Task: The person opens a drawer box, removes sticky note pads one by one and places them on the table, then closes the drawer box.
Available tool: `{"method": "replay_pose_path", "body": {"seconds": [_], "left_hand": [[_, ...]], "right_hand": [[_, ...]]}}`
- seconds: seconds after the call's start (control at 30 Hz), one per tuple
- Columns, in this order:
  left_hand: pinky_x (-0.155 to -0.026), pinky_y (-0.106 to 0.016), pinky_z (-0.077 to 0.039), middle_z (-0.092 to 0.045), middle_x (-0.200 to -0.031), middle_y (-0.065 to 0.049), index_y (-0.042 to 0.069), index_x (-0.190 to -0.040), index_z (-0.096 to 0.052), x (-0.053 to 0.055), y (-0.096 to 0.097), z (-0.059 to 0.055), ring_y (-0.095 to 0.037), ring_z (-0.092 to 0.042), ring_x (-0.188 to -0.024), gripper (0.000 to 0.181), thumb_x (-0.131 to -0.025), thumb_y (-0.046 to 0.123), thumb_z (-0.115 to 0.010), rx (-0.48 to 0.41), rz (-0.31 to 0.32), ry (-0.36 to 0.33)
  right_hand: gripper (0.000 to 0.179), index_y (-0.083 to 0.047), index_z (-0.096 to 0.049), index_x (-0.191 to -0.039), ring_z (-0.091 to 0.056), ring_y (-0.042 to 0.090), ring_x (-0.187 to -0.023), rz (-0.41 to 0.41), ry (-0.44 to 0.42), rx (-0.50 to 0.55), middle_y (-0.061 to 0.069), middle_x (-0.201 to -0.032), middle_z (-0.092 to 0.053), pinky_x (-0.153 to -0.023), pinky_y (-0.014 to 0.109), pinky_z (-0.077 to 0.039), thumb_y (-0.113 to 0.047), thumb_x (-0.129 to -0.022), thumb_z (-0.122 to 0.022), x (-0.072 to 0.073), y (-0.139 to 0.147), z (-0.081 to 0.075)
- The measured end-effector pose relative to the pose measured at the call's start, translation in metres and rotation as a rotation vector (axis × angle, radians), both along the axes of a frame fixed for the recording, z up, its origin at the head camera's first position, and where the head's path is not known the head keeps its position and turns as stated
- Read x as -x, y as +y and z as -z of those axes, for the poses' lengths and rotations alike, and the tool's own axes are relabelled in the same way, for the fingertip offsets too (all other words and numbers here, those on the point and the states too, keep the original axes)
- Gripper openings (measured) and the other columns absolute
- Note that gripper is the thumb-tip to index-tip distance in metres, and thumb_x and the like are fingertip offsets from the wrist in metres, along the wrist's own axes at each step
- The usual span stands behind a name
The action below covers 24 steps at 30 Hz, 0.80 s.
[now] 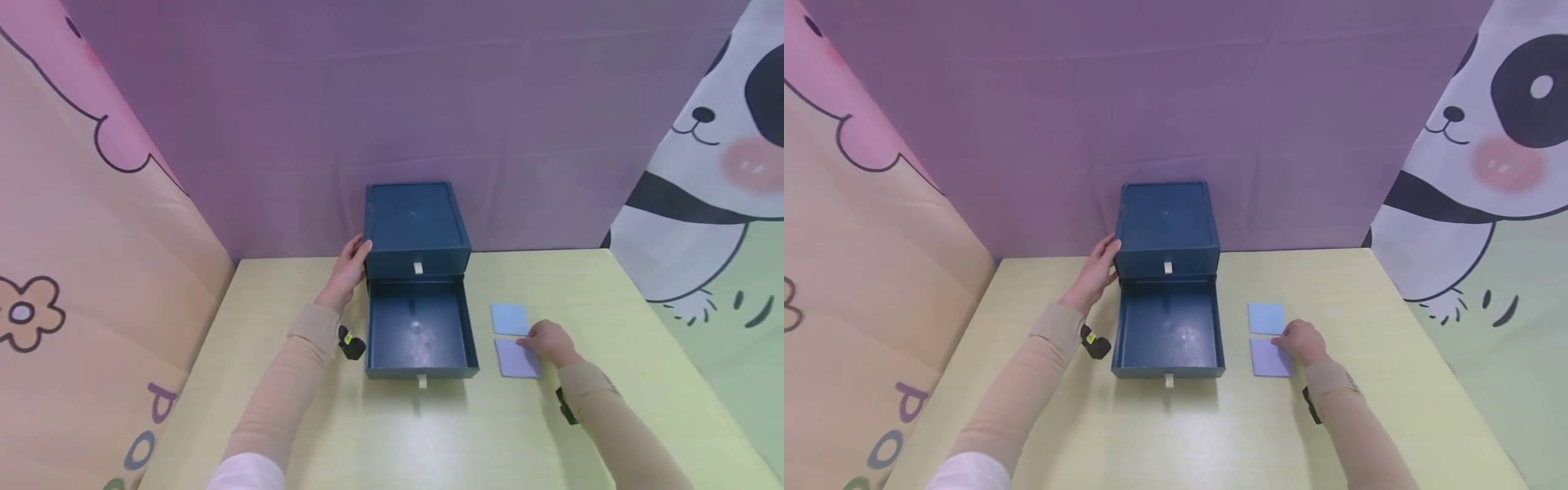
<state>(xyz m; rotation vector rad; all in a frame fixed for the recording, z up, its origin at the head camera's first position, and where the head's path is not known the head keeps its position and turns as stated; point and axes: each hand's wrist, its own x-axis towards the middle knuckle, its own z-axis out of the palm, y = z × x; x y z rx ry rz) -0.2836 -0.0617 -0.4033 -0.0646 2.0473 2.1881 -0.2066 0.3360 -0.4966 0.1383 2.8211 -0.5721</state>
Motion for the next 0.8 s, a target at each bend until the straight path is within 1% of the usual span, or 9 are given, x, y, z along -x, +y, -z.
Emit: {"method": "replay_pose_path", "body": {"seconds": [0.1, 0.17, 0.2, 0.23, 0.4, 0.43, 0.5, 0.8], "left_hand": [[-0.113, -0.050, -0.027, -0.026, -0.154, -0.009, 0.018, -0.149, -0.029, -0.0004, -0.0022, -0.0005, -0.026, -0.026, -0.141, 0.056, -0.099, 0.036, -0.048, 0.000, -0.014, 0.000], [-0.113, -0.050, -0.027, -0.026, -0.154, -0.009, 0.018, -0.149, -0.029, -0.0006, -0.0029, -0.0007, -0.026, -0.026, -0.141, 0.057, -0.099, 0.036, -0.048, -0.002, -0.014, 0.003], [-0.113, -0.050, -0.026, -0.025, -0.155, -0.010, 0.017, -0.149, -0.029, -0.0029, -0.0031, -0.0040, -0.026, -0.026, -0.142, 0.057, -0.099, 0.035, -0.048, -0.004, -0.008, 0.000], [-0.113, -0.051, -0.026, -0.025, -0.155, -0.010, 0.017, -0.149, -0.029, -0.0028, -0.0032, -0.0038, -0.026, -0.026, -0.142, 0.057, -0.099, 0.036, -0.048, -0.006, -0.006, 0.001], [-0.113, -0.051, -0.026, -0.026, -0.154, -0.010, 0.017, -0.149, -0.028, -0.0026, -0.0027, -0.0031, -0.027, -0.026, -0.141, 0.057, -0.099, 0.035, -0.047, -0.006, -0.005, 0.002], [-0.112, -0.050, -0.027, -0.026, -0.154, -0.010, 0.017, -0.149, -0.029, -0.0004, -0.0024, 0.0002, -0.027, -0.027, -0.141, 0.057, -0.099, 0.036, -0.047, -0.004, -0.008, 0.006], [-0.112, -0.050, -0.027, -0.027, -0.153, -0.010, 0.017, -0.149, -0.028, -0.0002, -0.0018, 0.0005, -0.027, -0.027, -0.141, 0.057, -0.099, 0.036, -0.047, -0.002, -0.007, 0.004], [-0.112, -0.050, -0.028, -0.026, -0.154, -0.010, 0.018, -0.150, -0.027, -0.0019, -0.0004, -0.0013, -0.026, -0.026, -0.142, 0.058, -0.099, 0.038, -0.047, 0.008, 0.004, 0.001]], "right_hand": [[0.034, 0.008, -0.067, -0.088, -0.057, 0.021, -0.070, -0.007, 0.007, -0.028, 0.013, -0.078, -0.066, -0.064, 0.037, -0.048, -0.025, -0.085, -0.067, 0.0016, -0.0034, 0.0000], [0.034, 0.008, -0.067, -0.089, -0.057, 0.021, -0.070, -0.004, 0.003, -0.042, 0.013, -0.079, -0.066, -0.065, 0.037, -0.048, -0.026, -0.085, -0.067, 0.0019, -0.0049, -0.0002], [0.034, 0.008, -0.067, -0.089, -0.057, 0.021, -0.070, 0.000, 0.000, -0.044, 0.013, -0.079, -0.066, -0.065, 0.038, -0.048, -0.026, -0.085, -0.067, 0.0018, -0.0056, -0.0004], [0.034, 0.008, -0.067, -0.090, -0.057, 0.022, -0.070, 0.003, -0.002, -0.047, 0.014, -0.080, -0.066, -0.066, 0.038, -0.048, -0.025, -0.085, -0.067, 0.0018, -0.0059, -0.0005], [0.036, 0.010, -0.066, -0.094, -0.060, 0.025, -0.075, 0.015, -0.005, -0.038, 0.018, -0.085, -0.067, -0.071, 0.041, -0.050, -0.025, -0.086, -0.066, 0.0002, -0.0071, -0.0013], [0.036, 0.010, -0.065, -0.094, -0.060, 0.027, -0.076, 0.021, -0.008, -0.034, 0.019, -0.086, -0.067, -0.071, 0.042, -0.050, -0.024, -0.086, -0.066, -0.0003, -0.0072, -0.0012], [0.036, 0.011, -0.065, -0.096, -0.061, 0.028, -0.078, 0.030, -0.009, -0.026, 0.020, -0.088, -0.067, -0.073, 0.043, -0.050, -0.024, -0.086, -0.066, -0.0015, -0.0073, -0.0014], [0.036, 0.011, -0.065, -0.096, -0.060, 0.027, -0.078, 0.017, -0.005, -0.028, 0.021, -0.089, -0.066, -0.072, 0.043, -0.049, -0.023, -0.086, -0.067, -0.0027, -0.0054, -0.0024]]}}
